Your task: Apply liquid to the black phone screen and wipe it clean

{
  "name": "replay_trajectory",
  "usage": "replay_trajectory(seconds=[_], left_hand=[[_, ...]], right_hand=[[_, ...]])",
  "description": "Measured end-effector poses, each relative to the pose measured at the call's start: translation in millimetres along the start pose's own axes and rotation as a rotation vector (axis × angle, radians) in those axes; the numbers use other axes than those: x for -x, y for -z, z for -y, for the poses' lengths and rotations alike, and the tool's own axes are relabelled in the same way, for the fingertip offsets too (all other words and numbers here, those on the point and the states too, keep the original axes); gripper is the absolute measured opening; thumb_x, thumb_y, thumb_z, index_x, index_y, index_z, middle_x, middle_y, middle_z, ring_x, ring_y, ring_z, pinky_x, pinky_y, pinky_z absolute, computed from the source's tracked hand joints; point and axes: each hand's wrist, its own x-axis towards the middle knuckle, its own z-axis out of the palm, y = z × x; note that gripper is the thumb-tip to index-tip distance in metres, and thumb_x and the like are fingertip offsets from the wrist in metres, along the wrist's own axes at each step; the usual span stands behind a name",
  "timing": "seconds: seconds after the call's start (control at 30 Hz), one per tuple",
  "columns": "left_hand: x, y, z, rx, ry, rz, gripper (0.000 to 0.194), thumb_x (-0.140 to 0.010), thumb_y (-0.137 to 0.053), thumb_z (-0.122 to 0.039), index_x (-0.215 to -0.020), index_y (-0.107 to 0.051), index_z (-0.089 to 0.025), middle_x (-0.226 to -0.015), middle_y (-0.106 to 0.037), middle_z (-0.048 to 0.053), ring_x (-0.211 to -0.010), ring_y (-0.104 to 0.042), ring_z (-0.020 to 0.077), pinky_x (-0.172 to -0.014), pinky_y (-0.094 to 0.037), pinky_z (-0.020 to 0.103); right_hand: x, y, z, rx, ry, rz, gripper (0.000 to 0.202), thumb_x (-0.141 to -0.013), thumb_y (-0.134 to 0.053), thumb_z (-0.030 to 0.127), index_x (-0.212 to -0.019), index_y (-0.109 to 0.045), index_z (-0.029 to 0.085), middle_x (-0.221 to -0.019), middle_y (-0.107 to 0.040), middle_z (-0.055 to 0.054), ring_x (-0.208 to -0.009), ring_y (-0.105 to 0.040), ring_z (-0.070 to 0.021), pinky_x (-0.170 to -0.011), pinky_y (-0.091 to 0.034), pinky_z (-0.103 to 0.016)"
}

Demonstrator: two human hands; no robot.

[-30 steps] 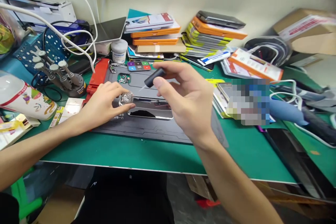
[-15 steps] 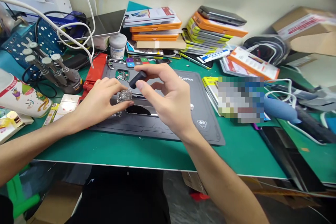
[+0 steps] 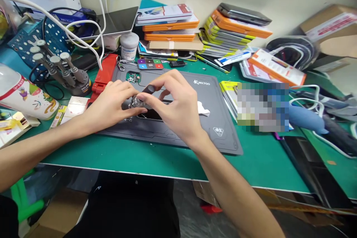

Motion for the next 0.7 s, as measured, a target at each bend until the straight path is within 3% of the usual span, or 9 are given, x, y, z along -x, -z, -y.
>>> replay_trajectory(seconds=[0.17,0.27,0.4,0.47,0.6,0.7], left_hand=[[0,-0.5,-1,0.014,0.021,-0.014,0.034,-0.101,-0.070,-0.053,-0.113,-0.070,-0.021,-0.115,-0.073,0.006,-0.110,-0.061,0.0268,-0.097,-0.041,0.040],[1,-3.0,1,0.019,0.005,-0.009,0.035,-0.100,-0.070,-0.055,-0.114,-0.072,-0.022,-0.114,-0.073,0.005,-0.108,-0.061,0.0263,-0.096,-0.040,0.040],[2,-6.6,3,-0.006,-0.049,-0.010,0.037,-0.100,-0.070,-0.057,-0.111,-0.072,-0.022,-0.111,-0.074,0.006,-0.106,-0.061,0.0267,-0.095,-0.038,0.041],[2,-7.2,3,-0.022,-0.054,-0.015,0.038,-0.101,-0.070,-0.057,-0.109,-0.072,-0.020,-0.112,-0.073,0.007,-0.107,-0.061,0.0274,-0.095,-0.038,0.041],[2,-6.7,1,0.002,-0.032,-0.024,0.038,-0.101,-0.069,-0.056,-0.113,-0.072,-0.020,-0.115,-0.074,0.007,-0.109,-0.061,0.0273,-0.095,-0.038,0.041],[3,-7.0,1,0.004,-0.056,-0.003,0.037,-0.101,-0.069,-0.056,-0.112,-0.073,-0.021,-0.115,-0.074,0.007,-0.109,-0.061,0.0270,-0.095,-0.038,0.040]], right_hand=[[1,9,5,-0.016,0.104,0.056,0.030,-0.110,-0.054,0.031,-0.134,-0.072,0.036,-0.136,-0.072,-0.007,-0.113,-0.072,-0.0250,-0.090,-0.064,-0.043],[2,9,5,0.034,0.169,0.043,0.028,-0.108,-0.058,0.026,-0.126,-0.077,0.034,-0.121,-0.079,-0.006,-0.112,-0.073,-0.0271,-0.098,-0.061,-0.049],[1,4,0,0.153,0.164,-0.013,0.014,-0.102,-0.073,0.038,-0.110,-0.082,0.032,-0.092,-0.076,-0.004,-0.090,-0.071,-0.0253,-0.087,-0.062,-0.046],[2,5,0,0.176,0.184,0.014,0.022,-0.106,-0.065,0.041,-0.119,-0.081,0.033,-0.100,-0.077,-0.006,-0.099,-0.071,-0.0266,-0.092,-0.061,-0.048],[8,12,5,0.087,0.194,0.136,0.040,-0.110,-0.052,0.030,-0.146,-0.068,0.037,-0.136,-0.073,-0.008,-0.123,-0.069,-0.0292,-0.105,-0.059,-0.053],[10,12,5,0.092,0.159,0.085,0.029,-0.105,-0.062,0.028,-0.129,-0.077,0.036,-0.114,-0.078,-0.007,-0.104,-0.074,-0.0277,-0.093,-0.062,-0.049]])
